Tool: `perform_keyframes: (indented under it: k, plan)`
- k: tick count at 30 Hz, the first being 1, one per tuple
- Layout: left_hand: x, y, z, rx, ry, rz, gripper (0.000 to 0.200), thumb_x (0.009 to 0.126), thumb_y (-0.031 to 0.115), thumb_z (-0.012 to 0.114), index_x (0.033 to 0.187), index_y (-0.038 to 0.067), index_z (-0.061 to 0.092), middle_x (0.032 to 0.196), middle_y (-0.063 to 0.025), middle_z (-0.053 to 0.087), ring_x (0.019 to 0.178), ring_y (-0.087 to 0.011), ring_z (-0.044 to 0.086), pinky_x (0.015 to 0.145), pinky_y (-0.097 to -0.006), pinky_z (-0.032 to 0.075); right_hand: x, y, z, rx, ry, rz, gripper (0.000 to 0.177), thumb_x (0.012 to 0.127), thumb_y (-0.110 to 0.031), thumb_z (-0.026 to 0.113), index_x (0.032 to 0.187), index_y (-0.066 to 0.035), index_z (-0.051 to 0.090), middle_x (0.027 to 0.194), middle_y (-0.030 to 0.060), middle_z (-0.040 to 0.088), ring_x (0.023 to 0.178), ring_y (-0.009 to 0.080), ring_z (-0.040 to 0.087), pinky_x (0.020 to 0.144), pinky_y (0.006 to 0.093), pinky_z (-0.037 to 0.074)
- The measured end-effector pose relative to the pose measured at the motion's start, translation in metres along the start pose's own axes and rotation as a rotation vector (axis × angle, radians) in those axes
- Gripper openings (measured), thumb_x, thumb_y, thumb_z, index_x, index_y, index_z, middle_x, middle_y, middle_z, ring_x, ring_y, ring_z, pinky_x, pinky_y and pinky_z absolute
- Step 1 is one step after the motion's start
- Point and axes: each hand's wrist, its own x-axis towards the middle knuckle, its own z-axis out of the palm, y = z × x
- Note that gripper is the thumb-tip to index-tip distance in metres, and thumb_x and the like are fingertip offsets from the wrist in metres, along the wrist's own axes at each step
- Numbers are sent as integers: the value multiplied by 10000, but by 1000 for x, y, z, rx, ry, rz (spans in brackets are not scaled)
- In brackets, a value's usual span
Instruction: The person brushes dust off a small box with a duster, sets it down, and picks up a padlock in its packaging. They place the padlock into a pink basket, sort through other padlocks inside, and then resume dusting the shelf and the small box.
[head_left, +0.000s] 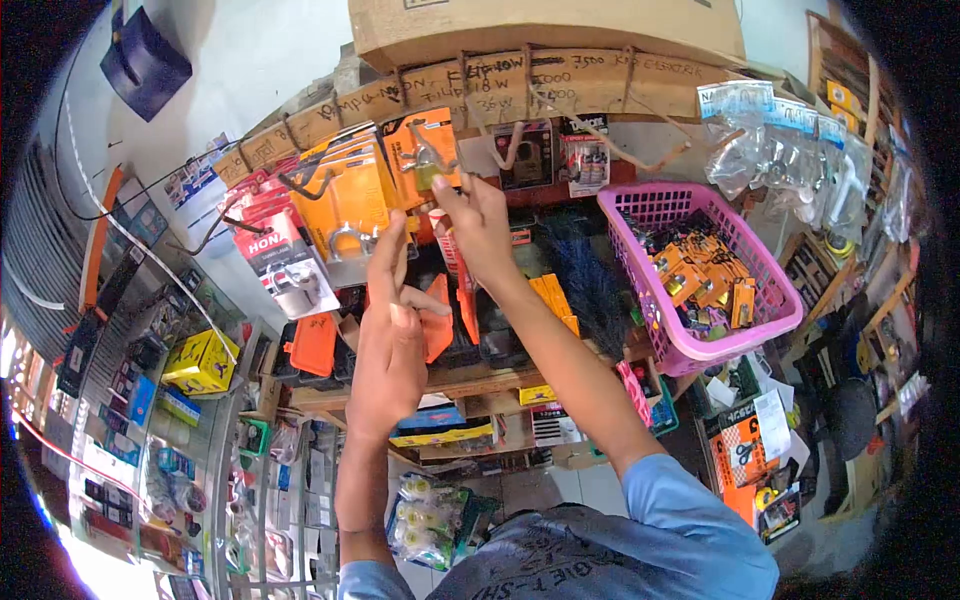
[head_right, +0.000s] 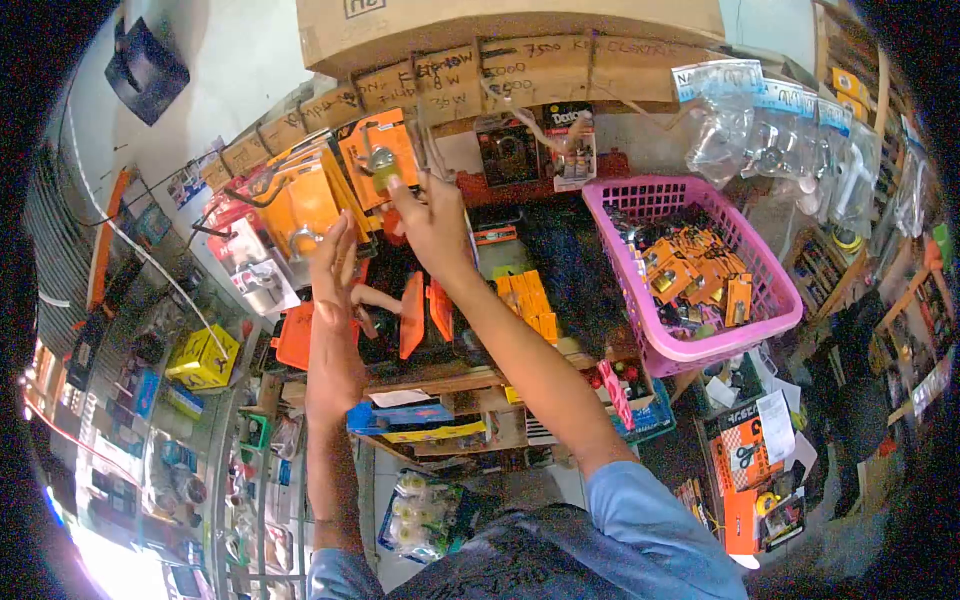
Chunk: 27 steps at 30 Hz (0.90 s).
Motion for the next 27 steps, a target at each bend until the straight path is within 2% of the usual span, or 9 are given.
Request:
perform_keyframes:
  k: [5,7,8,9,11,13,14,17,27]
  plan:
    - [8,-10,8,49,39,-133,838,977,621,276,1504,-20,160,1534,-251,248,1163,-249,548,1028,-357,373,-4,-9,-4,-10,32,137,217,946,-215,611,1003,-8,645,732,32,656,543,62,555,487,205,452]
    - [7,-18,10,53,66,-114,855,950,654,319,1521,35,169,1529,-247,268,925,-221,651,899,-346,469,-11,-10,-10,-105,1,212,582,923,-357,645,1311,9,413,830,69,651,646,102,601,511,237,505]
    - [13,-3,9,-130,155,-318,854,857,505,589,1493,38,263,1565,-156,213,1136,-406,586,645,-409,625,-31,-25,-14,-149,7,156,804,897,-424,664,1404,22,227,913,98,627,734,147,616,587,266,533]
    - [10,-7,8,-106,131,-255,918,830,579,601,1491,37,267,1547,-172,250,998,-410,652,654,-377,624,-53,-35,-25,-346,-13,-96,914,886,-430,674,1433,57,126,1098,173,567,878,206,612,745,316,523]
    - [24,-83,-23,-28,325,-294,1178,712,847,483,1482,-11,240,1519,-190,302,937,-389,676,568,-386,620,-106,-112,-55,-282,-313,419,960,872,-370,688,1474,79,90,1444,277,296,1203,297,473,957,393,417]
    - [14,-83,-22,-64,303,-295,1271,648,936,390,1483,-8,229,1528,-167,306,843,-302,707,537,-288,591,-153,-145,-99,-341,-527,67,808,874,-300,701,1436,88,271,1430,282,324,1211,334,473,977,413,425]
    - [-4,-111,-58,-310,-133,-41,817,928,619,355,1496,42,243,1554,-140,258,1086,-329,629,492,-360,599,-160,-156,-128,-300,-735,12,768,883,-300,691,1431,75,305,1427,278,334,1209,342,477,981,413,426]
    - [-11,-15,25,136,209,-112,1061,807,853,217,1497,47,241,1552,-156,276,747,-220,667,479,-220,465,-155,-205,-209,-261,-1235,114,615,910,-274,663,1400,1,413,1321,217,461,1217,369,478,1039,425,390]
    - [-73,7,27,130,314,-322,872,871,721,323,1497,117,253,1562,-97,287,752,-111,591,538,-200,433,-52,-265,-428,-1283,-630,572,450,921,-302,623,1272,-31,548,1035,136,657,952,278,635,833,383,496]
